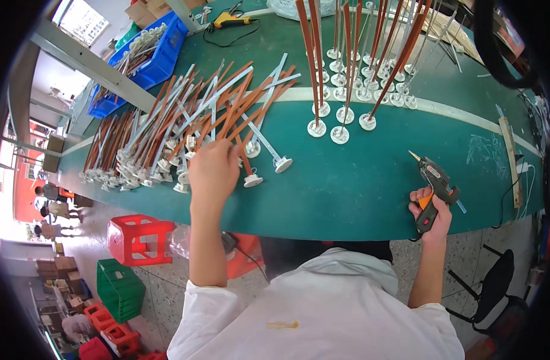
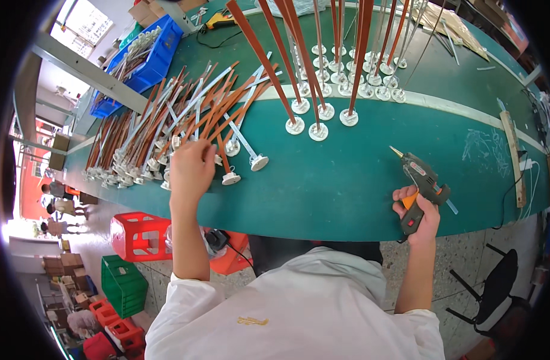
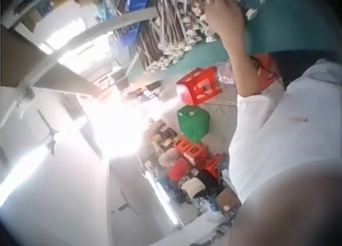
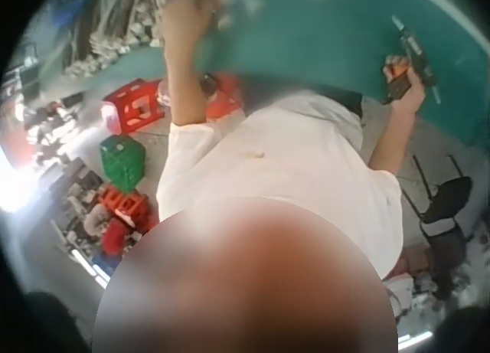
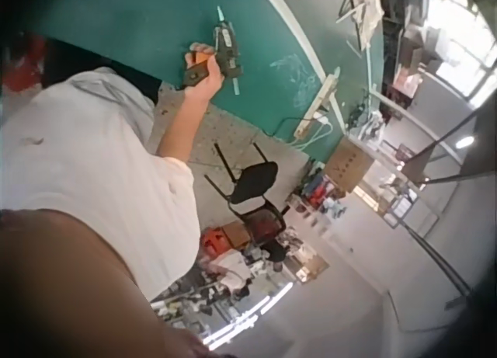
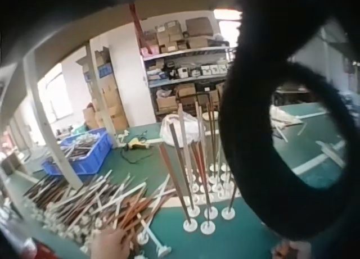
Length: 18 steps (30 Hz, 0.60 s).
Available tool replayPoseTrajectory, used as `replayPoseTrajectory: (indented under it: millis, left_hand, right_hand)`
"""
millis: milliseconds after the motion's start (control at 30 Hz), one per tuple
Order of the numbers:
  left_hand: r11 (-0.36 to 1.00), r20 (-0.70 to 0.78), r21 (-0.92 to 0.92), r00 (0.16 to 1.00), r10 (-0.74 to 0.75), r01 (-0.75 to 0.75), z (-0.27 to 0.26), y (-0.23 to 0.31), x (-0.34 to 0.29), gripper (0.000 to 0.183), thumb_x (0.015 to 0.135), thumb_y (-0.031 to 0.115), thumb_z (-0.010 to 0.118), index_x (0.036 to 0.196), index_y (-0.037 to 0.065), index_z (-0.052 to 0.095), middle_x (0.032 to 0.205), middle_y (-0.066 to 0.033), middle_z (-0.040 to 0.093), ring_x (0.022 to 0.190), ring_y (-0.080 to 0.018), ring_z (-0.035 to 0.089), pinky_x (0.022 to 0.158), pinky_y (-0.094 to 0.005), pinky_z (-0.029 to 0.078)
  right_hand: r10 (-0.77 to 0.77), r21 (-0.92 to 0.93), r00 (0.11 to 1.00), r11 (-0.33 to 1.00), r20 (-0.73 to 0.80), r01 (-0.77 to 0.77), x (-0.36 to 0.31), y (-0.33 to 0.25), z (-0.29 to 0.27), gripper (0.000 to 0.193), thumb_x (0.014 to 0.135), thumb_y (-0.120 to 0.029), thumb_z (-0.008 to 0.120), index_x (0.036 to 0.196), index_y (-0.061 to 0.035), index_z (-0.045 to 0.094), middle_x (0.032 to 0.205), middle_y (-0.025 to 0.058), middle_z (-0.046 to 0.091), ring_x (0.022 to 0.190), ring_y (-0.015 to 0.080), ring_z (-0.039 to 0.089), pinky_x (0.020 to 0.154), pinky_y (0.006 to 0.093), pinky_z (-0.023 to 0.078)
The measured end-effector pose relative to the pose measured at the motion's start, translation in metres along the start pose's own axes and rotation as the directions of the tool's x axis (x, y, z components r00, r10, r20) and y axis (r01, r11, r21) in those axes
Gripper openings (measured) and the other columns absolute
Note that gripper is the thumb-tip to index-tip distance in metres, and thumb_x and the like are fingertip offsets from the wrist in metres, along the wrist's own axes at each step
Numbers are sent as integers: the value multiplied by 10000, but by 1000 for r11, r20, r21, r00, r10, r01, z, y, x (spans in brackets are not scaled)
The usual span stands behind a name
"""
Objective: Assembling plastic rods onto circular plastic bases using a hot glue gun.
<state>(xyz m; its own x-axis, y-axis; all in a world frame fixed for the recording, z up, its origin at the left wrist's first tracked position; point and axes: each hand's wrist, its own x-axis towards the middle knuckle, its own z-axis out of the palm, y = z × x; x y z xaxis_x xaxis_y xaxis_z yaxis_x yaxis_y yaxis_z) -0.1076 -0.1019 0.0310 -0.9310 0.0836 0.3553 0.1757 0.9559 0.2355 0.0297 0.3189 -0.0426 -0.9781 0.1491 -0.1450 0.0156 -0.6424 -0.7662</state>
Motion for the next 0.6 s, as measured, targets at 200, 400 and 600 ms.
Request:
replayPoseTrajectory:
  millis: [200,400,600]
  left_hand:
    - [979,254,202,966,-46,-7,21,39,27,448,905,451,595,787,36,718,724,-178,677,712,-373,687,614,-465,545]
    - [944,302,323,938,-173,70,38,61,51,382,894,386,605,867,25,726,802,-178,706,814,-368,707,679,-444,570]
    - [968,252,143,938,-236,205,60,44,57,306,841,279,635,877,-17,706,837,-210,705,869,-378,696,762,-459,564]
  right_hand:
    - [-23,-18,1000,1000,7,24,1,1,-2,211,899,-212,565,973,-15,541,929,109,530,951,249,492,657,306,425]
    - [-60,-10,998,998,-2,60,-1,2,3,198,905,-198,554,964,-10,551,926,119,550,960,257,508,659,305,434]
    - [-43,48,999,998,4,43,-2,1,1,196,921,-211,557,952,-17,555,923,116,562,954,254,518,660,305,438]
